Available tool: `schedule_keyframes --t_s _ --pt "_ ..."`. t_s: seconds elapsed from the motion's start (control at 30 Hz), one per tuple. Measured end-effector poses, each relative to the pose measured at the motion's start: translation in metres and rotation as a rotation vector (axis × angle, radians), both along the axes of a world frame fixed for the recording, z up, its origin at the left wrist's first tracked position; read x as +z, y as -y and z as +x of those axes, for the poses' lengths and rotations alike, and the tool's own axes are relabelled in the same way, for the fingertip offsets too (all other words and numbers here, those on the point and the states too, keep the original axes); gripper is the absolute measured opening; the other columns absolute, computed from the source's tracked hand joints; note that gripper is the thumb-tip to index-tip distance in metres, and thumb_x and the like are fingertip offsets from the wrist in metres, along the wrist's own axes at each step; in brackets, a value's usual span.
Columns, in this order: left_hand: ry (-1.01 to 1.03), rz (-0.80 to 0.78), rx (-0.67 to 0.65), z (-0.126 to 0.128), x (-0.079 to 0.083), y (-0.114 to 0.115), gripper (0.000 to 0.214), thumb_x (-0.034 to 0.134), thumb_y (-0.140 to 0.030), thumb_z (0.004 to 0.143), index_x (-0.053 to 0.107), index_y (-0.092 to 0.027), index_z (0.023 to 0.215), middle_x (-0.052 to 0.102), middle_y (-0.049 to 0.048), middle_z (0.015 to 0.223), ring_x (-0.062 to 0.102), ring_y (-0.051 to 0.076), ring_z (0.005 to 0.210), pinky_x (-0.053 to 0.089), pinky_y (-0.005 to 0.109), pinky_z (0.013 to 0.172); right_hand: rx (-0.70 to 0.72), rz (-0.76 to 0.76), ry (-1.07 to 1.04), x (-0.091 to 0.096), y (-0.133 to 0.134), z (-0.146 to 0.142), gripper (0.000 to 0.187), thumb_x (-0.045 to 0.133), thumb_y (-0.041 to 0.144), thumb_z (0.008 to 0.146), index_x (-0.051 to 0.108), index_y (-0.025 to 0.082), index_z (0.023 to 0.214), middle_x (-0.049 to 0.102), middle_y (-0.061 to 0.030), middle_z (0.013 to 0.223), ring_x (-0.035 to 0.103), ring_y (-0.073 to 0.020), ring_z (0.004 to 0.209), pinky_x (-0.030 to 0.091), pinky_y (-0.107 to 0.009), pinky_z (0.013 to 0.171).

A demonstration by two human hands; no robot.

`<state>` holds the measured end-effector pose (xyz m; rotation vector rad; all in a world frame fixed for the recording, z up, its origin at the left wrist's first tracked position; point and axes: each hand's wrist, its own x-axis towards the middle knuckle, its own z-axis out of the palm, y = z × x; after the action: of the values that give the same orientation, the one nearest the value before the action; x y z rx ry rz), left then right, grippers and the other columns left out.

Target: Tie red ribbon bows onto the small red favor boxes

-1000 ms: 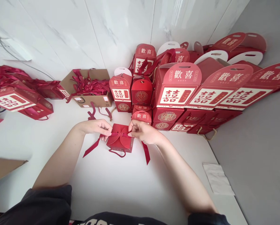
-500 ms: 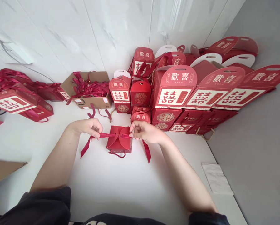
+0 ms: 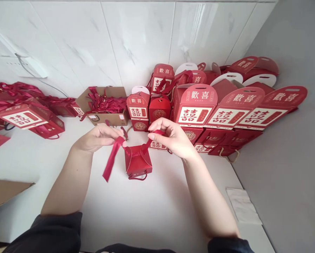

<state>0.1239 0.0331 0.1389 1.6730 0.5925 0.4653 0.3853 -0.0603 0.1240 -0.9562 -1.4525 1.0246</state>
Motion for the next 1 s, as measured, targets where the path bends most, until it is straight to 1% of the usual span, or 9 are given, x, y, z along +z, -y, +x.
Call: schedule_keyframes --t_s 0.1,0.17,0.23,0.37,0.43,0.53,0.67,0.8,1.0 --pt "0.051 0.169 0.003 0.011 0.014 0.012 0.022 0.075 -0.031 0.074 0.078 -0.019 0.092 0.074 0.0094 0.095 0.066 0.021 0.087 0.052 0.032 0.078 -0.132 0.116 0.010 0.012 -0.001 -0.009 0.025 0.074 0.034 0.078 0.059 0.024 0.095 0.057 -0.0015 0.091 0.055 -0.0138 0.078 0.049 -0.028 0.072" --pt "0.107 0.222 0.117 0.020 0.020 0.020 0.018 0.076 -0.028 0.073 0.076 -0.018 0.087 0.074 0.0078 0.091 0.067 0.019 0.085 0.053 0.029 0.075 -0.192 0.178 -0.033 0.019 -0.002 -0.014 0.030 0.074 0.035 0.078 0.056 0.026 0.100 0.056 -0.0006 0.089 0.055 -0.0135 0.075 0.050 -0.028 0.071" --pt "0.181 0.214 0.240 0.029 0.024 0.027 0.020 0.078 -0.027 0.071 0.072 -0.018 0.088 0.075 0.0052 0.085 0.068 0.018 0.082 0.054 0.028 0.074 -0.214 0.245 -0.091 0.023 -0.003 -0.020 0.033 0.073 0.034 0.078 0.054 0.027 0.104 0.055 0.0005 0.085 0.056 -0.0139 0.075 0.052 -0.029 0.073" --pt "0.292 0.164 0.412 0.047 0.029 0.037 0.042 0.081 -0.028 0.068 0.065 -0.022 0.106 0.075 0.0016 0.083 0.070 0.019 0.080 0.055 0.031 0.076 -0.238 0.321 -0.135 0.027 -0.002 -0.031 0.037 0.070 0.034 0.082 0.051 0.029 0.113 0.057 0.0011 0.083 0.059 -0.0152 0.079 0.053 -0.031 0.076" --pt "0.325 0.174 0.445 0.053 0.029 0.038 0.031 0.079 -0.033 0.071 0.070 -0.019 0.097 0.075 0.0035 0.083 0.070 0.020 0.082 0.055 0.032 0.078 -0.249 0.322 -0.147 0.027 0.000 -0.036 0.033 0.068 0.032 0.084 0.054 0.028 0.112 0.058 0.0005 0.084 0.060 -0.0151 0.080 0.053 -0.031 0.078" --pt "0.367 0.160 0.448 0.059 0.023 0.038 0.024 0.074 -0.040 0.075 0.073 -0.017 0.080 0.075 0.0044 0.084 0.069 0.019 0.085 0.053 0.031 0.080 -0.264 0.285 -0.168 0.027 0.002 -0.039 0.020 0.066 0.031 0.086 0.058 0.026 0.103 0.061 -0.0011 0.088 0.062 -0.0146 0.081 0.054 -0.030 0.077" --pt "0.396 0.035 0.441 0.064 0.008 0.040 0.021 0.080 -0.038 0.069 0.073 -0.020 0.078 0.073 0.0012 0.085 0.066 0.015 0.082 0.051 0.027 0.077 -0.318 0.237 -0.156 0.024 0.001 -0.038 0.015 0.064 0.033 0.087 0.058 0.024 0.097 0.062 -0.0029 0.092 0.063 -0.0152 0.083 0.054 -0.029 0.072" --pt "0.432 -0.090 0.453 0.069 -0.006 0.044 0.021 0.081 -0.035 0.068 0.069 -0.019 0.077 0.070 -0.0008 0.080 0.062 0.011 0.074 0.049 0.024 0.071 -0.283 0.198 -0.186 0.018 -0.001 -0.039 0.014 0.065 0.031 0.086 0.059 0.023 0.095 0.063 -0.0018 0.090 0.062 -0.0140 0.083 0.053 -0.028 0.075" --pt "0.384 -0.103 0.447 0.071 -0.013 0.048 0.019 0.080 -0.030 0.070 0.065 -0.018 0.075 0.064 -0.0034 0.070 0.055 0.006 0.063 0.044 0.019 0.061 -0.263 0.171 -0.238 0.007 -0.001 -0.043 0.014 0.068 0.028 0.084 0.060 0.022 0.095 0.063 -0.0006 0.087 0.061 -0.0121 0.081 0.051 -0.026 0.075"
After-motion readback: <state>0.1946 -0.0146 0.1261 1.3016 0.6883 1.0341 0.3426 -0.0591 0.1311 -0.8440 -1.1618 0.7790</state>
